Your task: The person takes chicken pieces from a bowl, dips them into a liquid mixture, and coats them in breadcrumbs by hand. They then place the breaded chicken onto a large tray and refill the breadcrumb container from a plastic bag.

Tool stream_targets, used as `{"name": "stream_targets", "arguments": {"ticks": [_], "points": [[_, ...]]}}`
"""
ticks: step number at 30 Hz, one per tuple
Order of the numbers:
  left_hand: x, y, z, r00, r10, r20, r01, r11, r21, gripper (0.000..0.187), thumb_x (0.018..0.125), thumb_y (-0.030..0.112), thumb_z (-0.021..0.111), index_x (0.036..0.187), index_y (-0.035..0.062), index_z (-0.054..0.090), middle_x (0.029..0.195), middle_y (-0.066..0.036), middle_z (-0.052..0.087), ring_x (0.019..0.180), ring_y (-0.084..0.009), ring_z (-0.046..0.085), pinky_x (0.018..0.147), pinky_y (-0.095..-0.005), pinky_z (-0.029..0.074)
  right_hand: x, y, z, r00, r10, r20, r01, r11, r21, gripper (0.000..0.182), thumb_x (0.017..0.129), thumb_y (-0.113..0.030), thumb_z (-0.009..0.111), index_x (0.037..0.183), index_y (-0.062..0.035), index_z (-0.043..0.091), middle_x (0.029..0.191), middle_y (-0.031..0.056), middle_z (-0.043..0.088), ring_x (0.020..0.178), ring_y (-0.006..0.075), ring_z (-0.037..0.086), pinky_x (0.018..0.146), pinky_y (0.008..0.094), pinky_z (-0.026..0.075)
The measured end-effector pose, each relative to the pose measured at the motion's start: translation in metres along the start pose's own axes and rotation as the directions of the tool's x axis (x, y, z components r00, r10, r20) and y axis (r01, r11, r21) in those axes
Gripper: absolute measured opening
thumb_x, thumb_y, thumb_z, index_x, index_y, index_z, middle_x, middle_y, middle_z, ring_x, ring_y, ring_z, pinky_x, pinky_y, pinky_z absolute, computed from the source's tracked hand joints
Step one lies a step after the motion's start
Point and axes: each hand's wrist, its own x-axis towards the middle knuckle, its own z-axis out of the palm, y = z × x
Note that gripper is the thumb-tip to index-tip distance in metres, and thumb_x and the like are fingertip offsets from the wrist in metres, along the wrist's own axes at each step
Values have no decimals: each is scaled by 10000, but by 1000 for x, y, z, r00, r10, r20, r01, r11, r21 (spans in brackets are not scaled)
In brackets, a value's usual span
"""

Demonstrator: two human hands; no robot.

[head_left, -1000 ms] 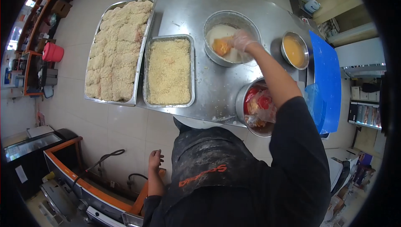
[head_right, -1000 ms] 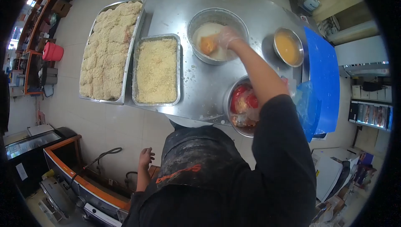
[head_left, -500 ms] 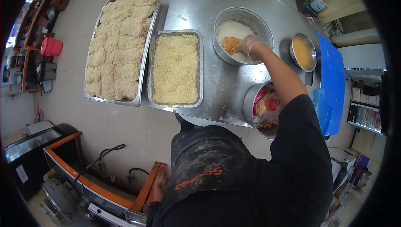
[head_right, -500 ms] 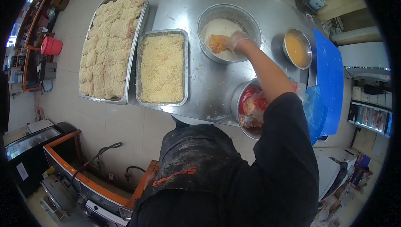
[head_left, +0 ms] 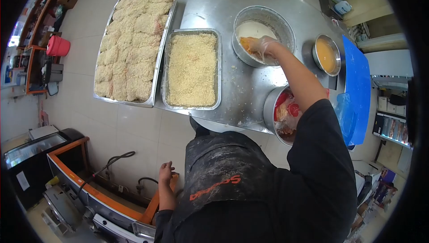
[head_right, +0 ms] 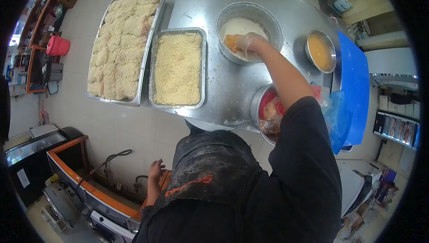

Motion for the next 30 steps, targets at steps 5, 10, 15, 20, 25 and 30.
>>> {"name": "stream_targets", "arguments": {"ticks": [5,10,15,20,25,30], "points": [[23,-48,1,990,-77,115,76,997,15,363,928,369,570,1070,36,597,790,-77,646,589,-169,585,491,-313,424,-7,-5,0,963,-198,-182,121,922,-367,428,890,-293,517,1183,-14,655,1210,236,634,1095,360,631,940,413,482],[52,-116,-6,972,-148,182,153,988,-14,331,936,372,546,972,48,607,766,-65,630,537,-156,527,478,-317,399,-6,-11,-22,898,-379,-224,214,821,-529,324,879,-233,537,1056,-21,706,1027,247,679,957,372,669,851,424,510],[36,-116,-8,975,-184,125,185,983,-1,327,943,376,526,953,62,616,767,-67,631,555,-156,513,505,-320,397,-46,-11,-70,796,-445,-410,340,889,-307,404,892,-392,532,951,-40,722,983,238,677,943,378,659,828,439,492],[30,-95,-4,977,-181,116,179,983,35,314,938,358,558,978,54,622,799,-77,641,610,-158,539,522,-317,411,-20,17,-22,788,-584,-195,371,703,-607,335,904,-322,492,924,-64,705,974,202,684,923,356,659,810,443,504],[14,-58,-1,998,-55,32,53,995,86,317,920,314,601,1014,12,625,805,-92,646,637,-168,575,543,-313,458,-5,20,0,686,-726,-44,458,477,-750,187,860,-147,529,819,-61,690,867,193,692,799,353,683,708,442,539],[13,-53,4,1000,-13,-24,15,993,116,347,914,306,613,1034,-20,624,800,-110,646,627,-179,584,548,-320,478,2,9,2,759,-647,-79,414,572,-708,257,943,-163,482,1054,-52,685,1051,191,682,970,342,667,859,423,523]]}}
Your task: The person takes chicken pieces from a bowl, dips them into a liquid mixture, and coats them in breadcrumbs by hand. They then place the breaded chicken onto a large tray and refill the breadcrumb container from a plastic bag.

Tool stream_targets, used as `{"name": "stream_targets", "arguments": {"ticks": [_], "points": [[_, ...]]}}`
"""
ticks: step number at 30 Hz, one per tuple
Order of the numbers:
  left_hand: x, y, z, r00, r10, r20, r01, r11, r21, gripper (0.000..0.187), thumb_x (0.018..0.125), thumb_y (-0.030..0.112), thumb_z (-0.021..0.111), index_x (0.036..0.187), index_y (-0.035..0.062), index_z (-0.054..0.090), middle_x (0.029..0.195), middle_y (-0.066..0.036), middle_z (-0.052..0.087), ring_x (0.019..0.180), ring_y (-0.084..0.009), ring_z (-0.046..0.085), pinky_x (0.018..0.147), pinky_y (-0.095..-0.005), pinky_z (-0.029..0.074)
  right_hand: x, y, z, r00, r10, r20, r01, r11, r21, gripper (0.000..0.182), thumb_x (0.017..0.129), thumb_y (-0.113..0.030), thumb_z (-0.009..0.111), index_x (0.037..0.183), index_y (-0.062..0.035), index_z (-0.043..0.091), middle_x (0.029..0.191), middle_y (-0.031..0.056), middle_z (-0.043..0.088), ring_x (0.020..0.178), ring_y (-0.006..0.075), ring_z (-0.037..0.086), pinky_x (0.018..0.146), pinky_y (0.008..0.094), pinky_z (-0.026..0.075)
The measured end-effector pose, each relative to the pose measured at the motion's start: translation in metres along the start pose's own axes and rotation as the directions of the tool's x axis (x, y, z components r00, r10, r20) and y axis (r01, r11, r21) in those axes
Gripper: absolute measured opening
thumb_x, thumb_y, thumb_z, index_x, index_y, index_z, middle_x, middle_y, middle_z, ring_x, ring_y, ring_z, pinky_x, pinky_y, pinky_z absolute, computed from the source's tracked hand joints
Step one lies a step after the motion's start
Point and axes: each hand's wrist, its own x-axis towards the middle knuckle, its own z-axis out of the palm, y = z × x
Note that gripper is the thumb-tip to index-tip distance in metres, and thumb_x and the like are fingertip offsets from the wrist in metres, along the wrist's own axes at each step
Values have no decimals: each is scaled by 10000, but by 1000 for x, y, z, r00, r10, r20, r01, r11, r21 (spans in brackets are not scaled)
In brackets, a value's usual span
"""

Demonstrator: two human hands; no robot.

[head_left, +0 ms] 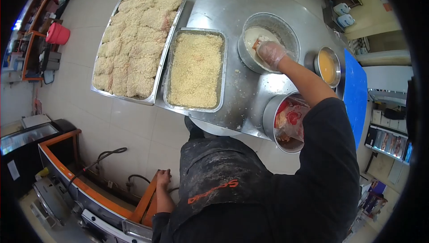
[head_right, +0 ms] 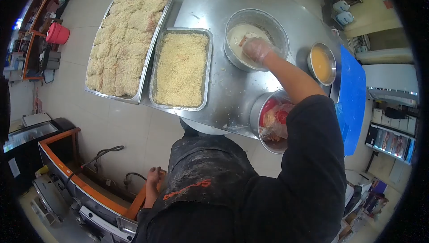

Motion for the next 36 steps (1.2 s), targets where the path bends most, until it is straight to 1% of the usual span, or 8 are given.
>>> {"name": "stream_targets", "arguments": {"ticks": [2,8,17,20,23,26,29,36], "points": [[7,-13,2,1000,-1,19,0,1000,22,352,913,299,609,1048,-26,617,814,-117,652,635,-183,586,543,-324,478,10,14,25,978,-119,-172,117,993,-21,264,954,-172,475,1057,-55,688,1041,191,682,977,333,665,866,419,520],[11,-46,15,994,-108,33,108,994,-2,348,906,279,599,1090,-17,605,842,-139,668,602,-193,575,533,-331,469,-2,1,-8,990,-120,-67,117,992,-56,295,956,-243,493,1021,-47,703,1060,197,676,966,348,660,864,424,512],[27,-61,14,974,-150,167,173,976,-134,381,910,325,544,1116,12,609,865,-122,678,554,-185,552,487,-343,428,-17,36,-45,979,6,205,-124,816,565,404,858,-359,600,803,29,698,851,236,682,683,372,586,695,446,490],[44,-56,8,976,-102,193,124,986,-107,380,903,332,547,1108,18,608,854,-115,676,552,-180,552,483,-342,422,-10,41,-16,872,351,341,-481,745,463,443,875,-400,537,982,-15,728,1095,244,664,994,354,657,878,419,508],[31,-33,3,990,-70,124,81,993,-90,371,895,330,551,1101,27,607,846,-111,674,550,-178,553,480,-336,416,9,45,24,904,394,169,-418,897,144,405,855,-352,552,943,-2,733,1088,257,665,1011,352,659,888,412,514],[13,-12,1,996,-47,73,54,993,-109,369,885,328,557,1101,34,606,847,-113,676,549,-181,555,480,-335,415,7,38,4,927,291,235,-317,945,80,390,853,-335,554,953,-4,733,1070,255,670,1013,351,658,897,410,513],[10,-14,0,996,-45,71,50,996,-79,374,879,331,561,1111,40,604,853,-112,678,562,-183,557,489,-339,418,16,72,41,995,94,18,-94,995,14,370,801,-340,584,816,3,723,912,256,675,875,398,657,805,440,519],[52,-71,7,978,-104,181,115,992,-50,395,894,362,548,1127,48,607,877,-98,685,616,-189,566,538,-353,435,-34,-5,-108,899,437,10,-417,850,322,475,854,-447,581,838,8,714,898,258,671,874,378,655,792,434,507]]}}
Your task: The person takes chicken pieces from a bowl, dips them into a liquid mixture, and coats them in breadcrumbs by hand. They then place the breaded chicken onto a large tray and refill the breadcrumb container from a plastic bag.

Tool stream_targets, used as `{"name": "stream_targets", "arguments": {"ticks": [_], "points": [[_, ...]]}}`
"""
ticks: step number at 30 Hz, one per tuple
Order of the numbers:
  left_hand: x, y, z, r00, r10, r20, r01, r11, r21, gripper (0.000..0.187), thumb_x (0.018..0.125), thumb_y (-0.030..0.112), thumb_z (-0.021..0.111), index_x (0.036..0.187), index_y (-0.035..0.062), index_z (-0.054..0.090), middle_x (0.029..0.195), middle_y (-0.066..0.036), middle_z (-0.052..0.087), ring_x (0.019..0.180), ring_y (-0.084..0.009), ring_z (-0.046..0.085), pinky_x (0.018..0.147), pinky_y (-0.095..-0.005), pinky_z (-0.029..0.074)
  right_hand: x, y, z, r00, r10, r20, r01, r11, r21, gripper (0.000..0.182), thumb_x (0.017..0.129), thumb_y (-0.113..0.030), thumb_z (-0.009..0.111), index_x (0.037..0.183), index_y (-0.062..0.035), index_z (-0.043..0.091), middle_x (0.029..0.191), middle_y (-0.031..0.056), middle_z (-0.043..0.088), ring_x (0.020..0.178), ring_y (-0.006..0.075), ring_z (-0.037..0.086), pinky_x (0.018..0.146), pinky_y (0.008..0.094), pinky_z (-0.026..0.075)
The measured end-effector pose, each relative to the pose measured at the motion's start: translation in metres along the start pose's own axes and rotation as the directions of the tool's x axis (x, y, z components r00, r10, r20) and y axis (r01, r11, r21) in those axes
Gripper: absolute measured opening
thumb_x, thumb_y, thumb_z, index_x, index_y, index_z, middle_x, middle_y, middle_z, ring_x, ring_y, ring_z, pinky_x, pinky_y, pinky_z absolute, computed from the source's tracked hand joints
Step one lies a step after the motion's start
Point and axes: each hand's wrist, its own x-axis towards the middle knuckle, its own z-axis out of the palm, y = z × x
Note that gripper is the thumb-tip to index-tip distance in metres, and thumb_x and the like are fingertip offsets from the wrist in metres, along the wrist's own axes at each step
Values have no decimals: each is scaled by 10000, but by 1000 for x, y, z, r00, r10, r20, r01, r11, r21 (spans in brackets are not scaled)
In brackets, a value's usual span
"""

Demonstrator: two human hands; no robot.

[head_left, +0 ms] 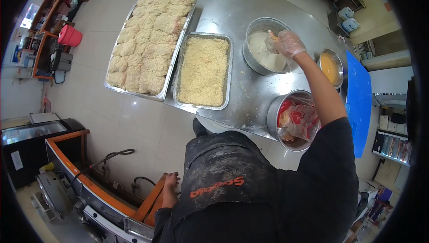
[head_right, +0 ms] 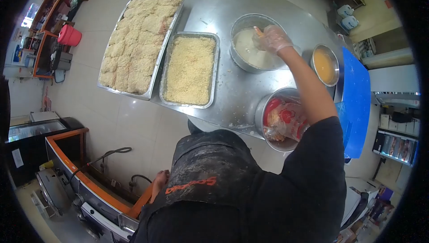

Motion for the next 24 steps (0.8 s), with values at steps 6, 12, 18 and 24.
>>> {"name": "stream_targets", "arguments": {"ticks": [6,12,18,24], "points": [[-53,32,-10,996,79,-37,-69,973,220,419,916,363,523,1155,30,607,901,-105,693,608,-189,568,550,-357,444,-29,-23,-30,996,34,-86,-28,997,68,440,910,-434,564,848,-18,694,775,211,665,720,314,635,693,414,498],[-9,20,-50,998,33,-57,-30,999,43,430,921,351,531,1148,-6,600,904,-129,692,591,-208,579,524,-359,453,-66,-73,-34,981,-130,-141,173,919,355,243,878,-267,600,811,-44,672,724,66,646,707,130,608,628,317,479],[3,42,-94,998,52,-47,-55,997,-59,394,917,310,562,1158,-1,593,928,-154,678,582,-217,580,488,-334,445,-49,-159,82,949,-276,150,236,942,239,212,796,-178,560,782,6,663,764,207,633,690,325,612,676,433,494],[9,53,-145,985,89,-147,-105,990,-99,382,919,323,577,1121,-1,590,886,-135,663,597,-193,568,477,-321,426,-26,-167,134,911,-409,41,411,906,-98,455,705,-154,678,1123,-56,526,1087,206,572,965,331,578,838,417,497]]}}
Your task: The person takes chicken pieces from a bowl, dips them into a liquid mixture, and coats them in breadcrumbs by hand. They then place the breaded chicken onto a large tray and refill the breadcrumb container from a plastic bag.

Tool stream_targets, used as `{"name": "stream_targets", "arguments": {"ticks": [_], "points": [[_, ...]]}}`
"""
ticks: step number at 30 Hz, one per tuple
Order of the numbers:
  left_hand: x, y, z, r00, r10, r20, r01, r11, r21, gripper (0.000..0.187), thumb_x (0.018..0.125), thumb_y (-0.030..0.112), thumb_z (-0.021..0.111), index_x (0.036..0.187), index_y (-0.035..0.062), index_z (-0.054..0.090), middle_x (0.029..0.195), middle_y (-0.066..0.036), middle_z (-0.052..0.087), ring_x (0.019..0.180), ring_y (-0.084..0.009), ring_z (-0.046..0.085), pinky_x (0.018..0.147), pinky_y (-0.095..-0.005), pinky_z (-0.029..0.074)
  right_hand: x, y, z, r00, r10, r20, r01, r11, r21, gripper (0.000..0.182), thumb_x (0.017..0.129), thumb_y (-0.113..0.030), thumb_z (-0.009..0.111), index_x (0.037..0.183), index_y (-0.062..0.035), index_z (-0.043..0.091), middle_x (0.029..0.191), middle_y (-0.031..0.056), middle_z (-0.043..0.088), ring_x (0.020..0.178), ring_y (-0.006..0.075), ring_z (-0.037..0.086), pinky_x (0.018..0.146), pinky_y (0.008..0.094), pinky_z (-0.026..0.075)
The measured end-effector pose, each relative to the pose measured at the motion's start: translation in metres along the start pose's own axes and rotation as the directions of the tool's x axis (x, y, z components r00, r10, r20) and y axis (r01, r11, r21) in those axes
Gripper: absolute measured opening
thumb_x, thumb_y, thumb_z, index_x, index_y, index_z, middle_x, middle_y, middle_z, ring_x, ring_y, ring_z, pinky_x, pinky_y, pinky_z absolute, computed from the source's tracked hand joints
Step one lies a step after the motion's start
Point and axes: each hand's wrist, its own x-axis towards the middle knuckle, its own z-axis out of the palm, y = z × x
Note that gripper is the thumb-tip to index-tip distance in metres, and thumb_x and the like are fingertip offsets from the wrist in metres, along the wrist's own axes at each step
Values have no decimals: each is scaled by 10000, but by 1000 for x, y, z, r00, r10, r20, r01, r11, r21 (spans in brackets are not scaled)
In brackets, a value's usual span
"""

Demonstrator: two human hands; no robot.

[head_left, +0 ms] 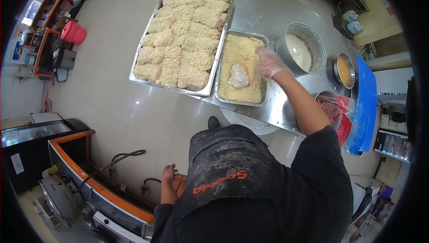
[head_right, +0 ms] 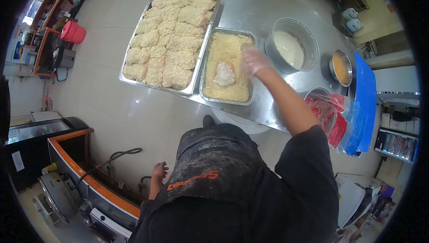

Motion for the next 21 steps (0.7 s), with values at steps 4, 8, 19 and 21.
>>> {"name": "stream_targets", "arguments": {"ticks": [4,8,19,21], "points": [[5,-6,-12,995,-81,57,75,992,105,389,935,341,555,1157,22,555,913,-99,642,584,-162,524,477,-333,396,25,-17,-33,969,-149,195,198,945,-262,945,628,-138,788,1446,-131,313,1410,207,409,1257,339,465,999,401,472],[10,-24,-13,995,-76,58,65,982,177,371,926,354,578,1067,11,586,809,-86,627,573,-162,530,483,-327,415,51,-41,-39,905,-27,424,136,964,-230,1173,554,-52,861,1544,-162,242,1526,201,337,1356,358,412,1070,420,447],[15,-63,3,986,-73,150,70,997,28,316,920,341,597,903,25,605,667,-73,582,489,-174,514,429,-330,387,44,-20,-1,765,45,642,-639,178,749,552,963,-448,476,1373,-78,474,1315,187,549,1158,316,562,964,438,471],[19,-61,7,981,-80,177,76,997,28,304,919,329,597,896,26,602,659,-74,581,473,-179,510,420,-337,383,25,-30,6,821,35,570,-556,277,783,494,959,-359,530,1331,-36,489,1244,179,584,1109,280,591,947,391,487]]}}
